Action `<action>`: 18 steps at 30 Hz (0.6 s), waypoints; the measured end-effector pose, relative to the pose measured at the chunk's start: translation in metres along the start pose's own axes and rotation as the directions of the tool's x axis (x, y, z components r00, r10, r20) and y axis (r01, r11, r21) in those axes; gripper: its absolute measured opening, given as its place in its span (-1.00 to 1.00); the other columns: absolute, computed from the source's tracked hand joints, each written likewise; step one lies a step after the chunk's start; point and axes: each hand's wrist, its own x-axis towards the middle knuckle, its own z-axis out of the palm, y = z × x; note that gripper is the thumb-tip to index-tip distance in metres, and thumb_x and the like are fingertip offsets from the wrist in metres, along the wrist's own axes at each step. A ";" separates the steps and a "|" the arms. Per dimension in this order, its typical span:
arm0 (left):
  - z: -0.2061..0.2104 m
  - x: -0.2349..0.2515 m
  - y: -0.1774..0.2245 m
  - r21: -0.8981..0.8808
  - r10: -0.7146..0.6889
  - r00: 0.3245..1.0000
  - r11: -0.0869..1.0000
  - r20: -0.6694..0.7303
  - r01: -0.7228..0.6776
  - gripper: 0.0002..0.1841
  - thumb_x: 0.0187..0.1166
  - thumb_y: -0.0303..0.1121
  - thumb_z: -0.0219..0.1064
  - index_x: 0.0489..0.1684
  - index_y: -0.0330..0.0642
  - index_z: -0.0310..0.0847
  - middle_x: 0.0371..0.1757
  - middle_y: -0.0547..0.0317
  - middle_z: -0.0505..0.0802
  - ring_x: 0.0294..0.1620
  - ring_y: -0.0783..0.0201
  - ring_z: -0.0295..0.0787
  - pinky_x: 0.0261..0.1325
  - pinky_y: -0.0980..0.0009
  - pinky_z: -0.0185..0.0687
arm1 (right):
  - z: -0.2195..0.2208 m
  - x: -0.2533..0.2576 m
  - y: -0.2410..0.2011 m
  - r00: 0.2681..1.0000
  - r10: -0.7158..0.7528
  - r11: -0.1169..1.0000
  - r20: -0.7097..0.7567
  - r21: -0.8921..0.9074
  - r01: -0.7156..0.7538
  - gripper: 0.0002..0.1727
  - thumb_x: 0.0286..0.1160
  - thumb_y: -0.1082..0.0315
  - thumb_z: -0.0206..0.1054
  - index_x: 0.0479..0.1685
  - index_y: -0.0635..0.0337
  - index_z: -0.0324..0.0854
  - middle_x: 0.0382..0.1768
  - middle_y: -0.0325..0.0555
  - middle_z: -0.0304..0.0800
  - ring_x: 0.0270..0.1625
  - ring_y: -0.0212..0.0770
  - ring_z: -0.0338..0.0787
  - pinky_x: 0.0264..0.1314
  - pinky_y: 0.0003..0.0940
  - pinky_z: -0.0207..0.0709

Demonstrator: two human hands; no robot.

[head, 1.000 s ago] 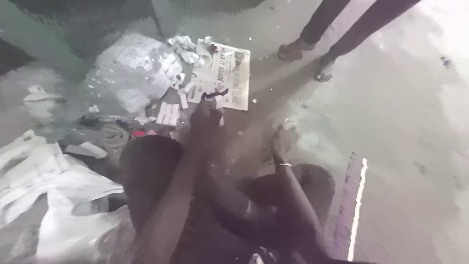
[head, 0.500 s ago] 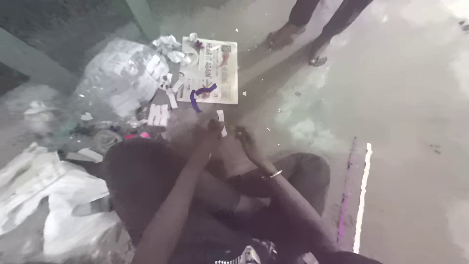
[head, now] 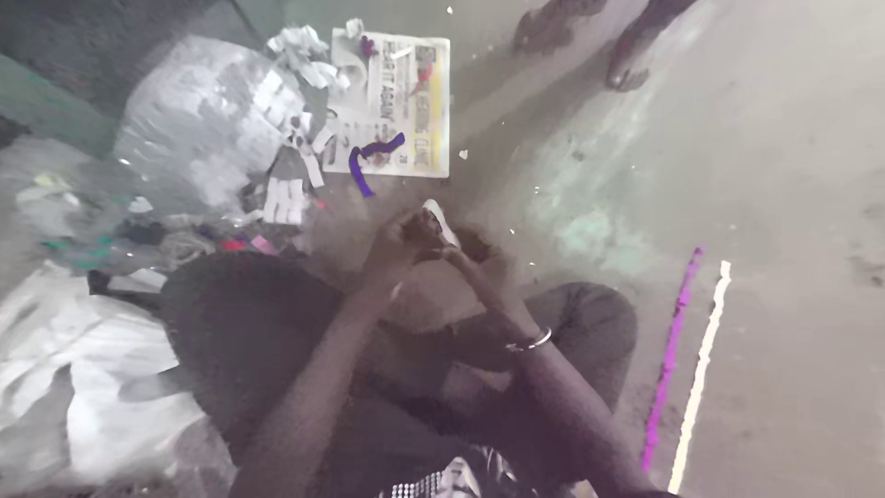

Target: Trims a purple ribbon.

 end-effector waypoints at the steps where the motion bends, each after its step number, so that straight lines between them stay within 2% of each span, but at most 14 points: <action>1: 0.001 0.000 -0.001 -0.050 -0.010 1.000 0.999 0.008 0.010 -0.78 0.80 -0.39 0.17 0.30 -0.10 0.53 -0.06 0.23 0.77 -0.18 0.40 0.81 -0.05 0.39 0.84 | -0.001 -0.003 0.002 1.000 -0.025 1.000 -0.017 -0.011 0.025 -0.52 0.52 0.26 0.51 0.43 0.05 0.63 -0.07 -0.16 0.86 -0.27 -0.43 0.78 -0.21 -0.47 0.71; 3: 0.002 0.001 -0.002 -0.102 -0.018 1.000 0.995 0.023 0.020 -0.78 0.82 -0.33 0.16 0.29 -0.06 0.55 -0.06 0.27 0.78 -0.17 0.41 0.80 -0.05 0.40 0.83 | -0.002 -0.003 0.008 0.990 -0.136 0.990 -0.035 -0.025 0.135 -0.51 0.48 0.27 0.54 0.40 0.08 0.64 -0.05 -0.13 0.86 -0.24 -0.40 0.81 -0.20 -0.47 0.74; 5: 0.001 0.000 -0.002 -0.097 -0.022 0.999 0.995 0.034 0.025 -0.80 0.81 -0.24 0.18 0.23 -0.02 0.59 -0.07 0.30 0.80 -0.17 0.42 0.80 -0.08 0.43 0.82 | -0.003 -0.001 0.008 0.982 -0.187 0.981 -0.023 -0.060 0.186 -0.61 0.56 0.23 0.47 0.33 0.11 0.67 -0.10 -0.11 0.86 -0.26 -0.35 0.82 -0.22 -0.43 0.75; 7: 0.001 -0.002 -0.002 -0.072 -0.030 0.999 0.997 0.023 0.032 -0.80 0.80 -0.24 0.20 0.20 -0.03 0.62 -0.06 0.29 0.82 -0.19 0.43 0.81 -0.12 0.46 0.80 | -0.005 -0.001 0.002 0.989 -0.144 0.987 0.005 -0.070 0.144 -0.65 0.67 0.20 0.36 0.33 0.10 0.68 -0.10 -0.12 0.86 -0.27 -0.35 0.81 -0.21 -0.40 0.75; 9: -0.001 -0.002 -0.003 -0.072 -0.024 0.999 0.997 0.034 0.027 -0.79 0.79 -0.33 0.21 0.26 -0.05 0.63 -0.03 0.28 0.84 -0.18 0.44 0.79 -0.13 0.50 0.77 | -0.005 0.000 0.002 0.997 -0.075 0.997 0.022 -0.014 0.075 -0.67 0.75 0.13 0.25 0.33 0.03 0.67 -0.18 -0.17 0.84 -0.35 -0.36 0.75 -0.30 -0.41 0.69; 11: 0.002 0.003 -0.004 -0.060 -0.011 0.999 0.998 0.035 0.013 -0.77 0.78 -0.37 0.21 0.28 -0.07 0.64 -0.03 0.31 0.85 -0.18 0.48 0.78 -0.13 0.56 0.74 | -0.005 0.001 0.003 0.997 -0.073 0.997 0.027 0.015 0.073 -0.69 0.78 0.14 0.22 0.30 0.03 0.66 -0.22 -0.18 0.82 -0.37 -0.37 0.74 -0.33 -0.44 0.68; 13: 0.008 0.010 -0.004 -0.033 -0.010 0.999 0.999 -0.039 0.008 -0.80 0.74 -0.44 0.24 0.20 -0.18 0.63 -0.10 0.30 0.83 -0.22 0.49 0.77 -0.15 0.55 0.75 | -0.003 0.003 0.004 0.993 -0.115 0.993 0.015 -0.032 0.115 -0.69 0.73 0.22 0.29 0.31 0.10 0.65 -0.16 -0.15 0.84 -0.32 -0.38 0.77 -0.26 -0.44 0.72; 15: 0.008 0.010 -0.005 0.007 -0.008 0.998 1.000 -0.058 0.008 -0.75 0.73 -0.44 0.26 0.28 -0.24 0.60 -0.04 0.24 0.83 -0.14 0.45 0.80 -0.01 0.48 0.79 | 0.001 0.004 0.006 0.991 -0.130 0.985 -0.035 -0.116 0.125 -0.67 0.58 0.26 0.45 0.25 0.14 0.67 -0.24 -0.09 0.82 -0.42 -0.33 0.71 -0.39 -0.42 0.65; 17: 0.004 0.008 -0.013 0.151 0.042 0.999 0.988 -0.026 -0.038 -0.72 0.74 -0.36 0.28 0.31 -0.24 0.64 0.02 0.20 0.85 -0.08 0.47 0.82 0.09 0.45 0.79 | 0.005 0.003 0.007 0.984 -0.163 0.967 -0.066 -0.208 0.146 -0.66 0.48 0.24 0.54 0.15 0.15 0.68 -0.36 -0.09 0.77 -0.51 -0.31 0.67 -0.49 -0.41 0.61; 18: 0.005 0.007 -0.013 0.233 0.053 0.998 0.971 -0.026 -0.045 -0.70 0.74 -0.32 0.30 0.32 -0.22 0.67 0.03 0.19 0.86 -0.09 0.49 0.80 0.10 0.47 0.76 | 0.007 0.002 0.008 0.981 -0.185 0.954 -0.061 -0.250 0.164 -0.66 0.49 0.23 0.53 0.16 0.17 0.68 -0.33 -0.07 0.77 -0.47 -0.28 0.68 -0.44 -0.37 0.62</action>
